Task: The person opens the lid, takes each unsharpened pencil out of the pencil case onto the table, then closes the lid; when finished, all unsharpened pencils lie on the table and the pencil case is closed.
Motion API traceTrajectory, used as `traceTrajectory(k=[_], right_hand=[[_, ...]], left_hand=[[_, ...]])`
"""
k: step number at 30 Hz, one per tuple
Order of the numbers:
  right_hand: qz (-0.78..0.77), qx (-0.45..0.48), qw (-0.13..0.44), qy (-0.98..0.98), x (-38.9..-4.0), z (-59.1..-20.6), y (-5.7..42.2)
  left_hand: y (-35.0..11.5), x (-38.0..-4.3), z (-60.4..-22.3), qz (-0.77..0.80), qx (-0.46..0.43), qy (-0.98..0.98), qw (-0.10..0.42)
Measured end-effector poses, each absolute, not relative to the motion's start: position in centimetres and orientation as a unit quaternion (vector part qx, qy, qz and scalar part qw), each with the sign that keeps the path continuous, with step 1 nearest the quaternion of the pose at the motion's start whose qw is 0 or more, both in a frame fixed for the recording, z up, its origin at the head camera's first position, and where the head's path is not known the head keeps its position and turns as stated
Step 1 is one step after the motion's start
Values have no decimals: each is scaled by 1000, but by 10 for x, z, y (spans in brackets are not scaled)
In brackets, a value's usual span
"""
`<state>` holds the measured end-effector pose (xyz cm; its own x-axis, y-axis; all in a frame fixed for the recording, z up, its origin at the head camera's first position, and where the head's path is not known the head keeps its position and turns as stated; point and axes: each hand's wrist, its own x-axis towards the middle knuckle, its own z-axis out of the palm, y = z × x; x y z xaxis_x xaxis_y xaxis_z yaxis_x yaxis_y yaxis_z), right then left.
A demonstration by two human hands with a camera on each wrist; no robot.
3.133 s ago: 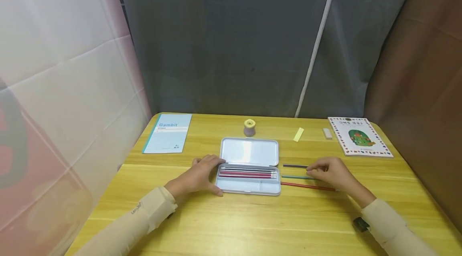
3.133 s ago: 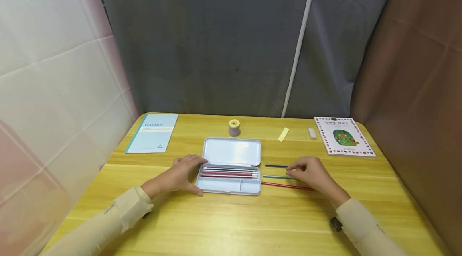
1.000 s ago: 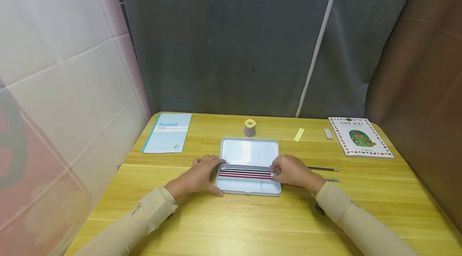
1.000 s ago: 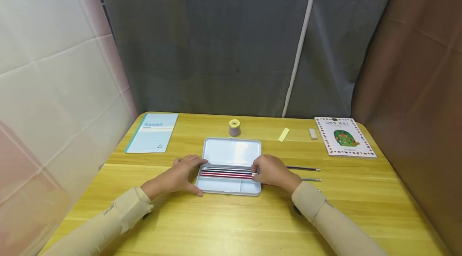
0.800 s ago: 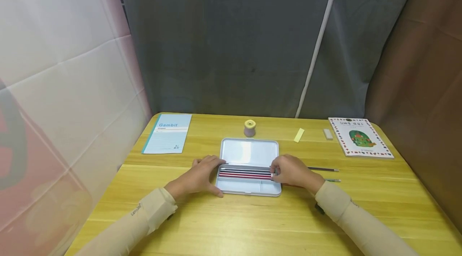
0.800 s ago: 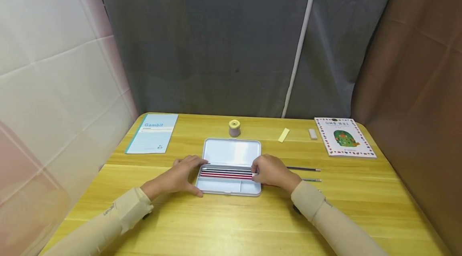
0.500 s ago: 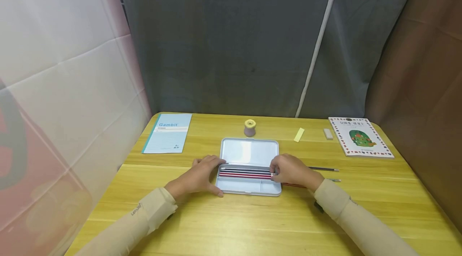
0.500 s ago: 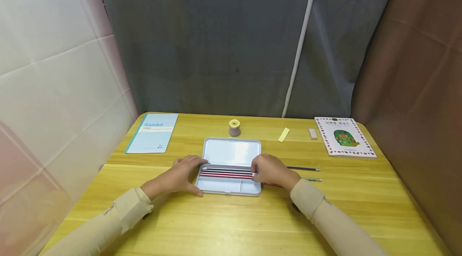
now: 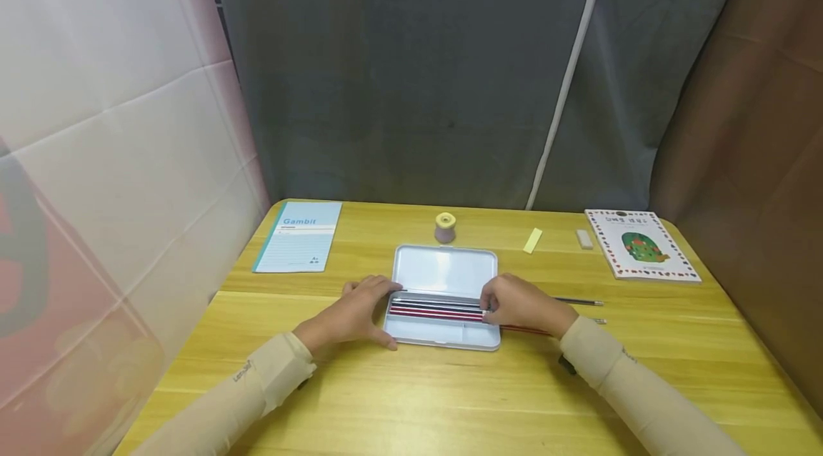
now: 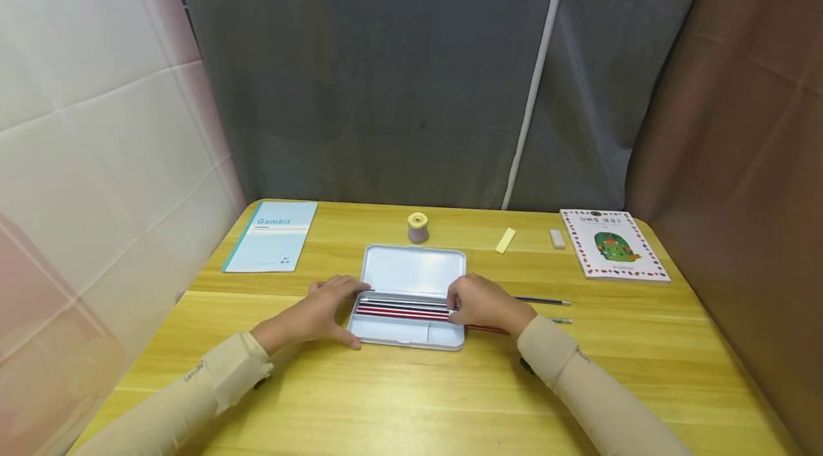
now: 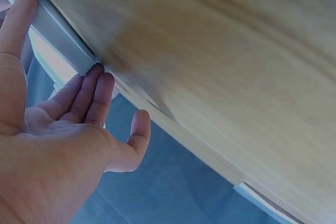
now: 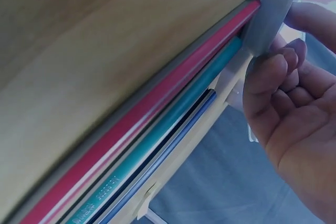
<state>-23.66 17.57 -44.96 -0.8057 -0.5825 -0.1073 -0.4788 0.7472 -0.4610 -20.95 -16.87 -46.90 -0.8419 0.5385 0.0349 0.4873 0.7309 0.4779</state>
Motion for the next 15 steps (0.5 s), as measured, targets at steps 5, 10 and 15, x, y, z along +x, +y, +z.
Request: traceTrajectory(k=[5, 10, 15], right_hand=[[-221, -292, 134, 921, -237, -451, 178], [-222, -304, 129, 917, -237, -451, 180], [-227, -307, 102, 919, -236, -454, 184]], left_hand=[[-169, -210, -469, 242, 278, 928, 54], [-169, -209, -469, 243, 278, 928, 52], [-168, -210, -468, 244, 277, 928, 53]])
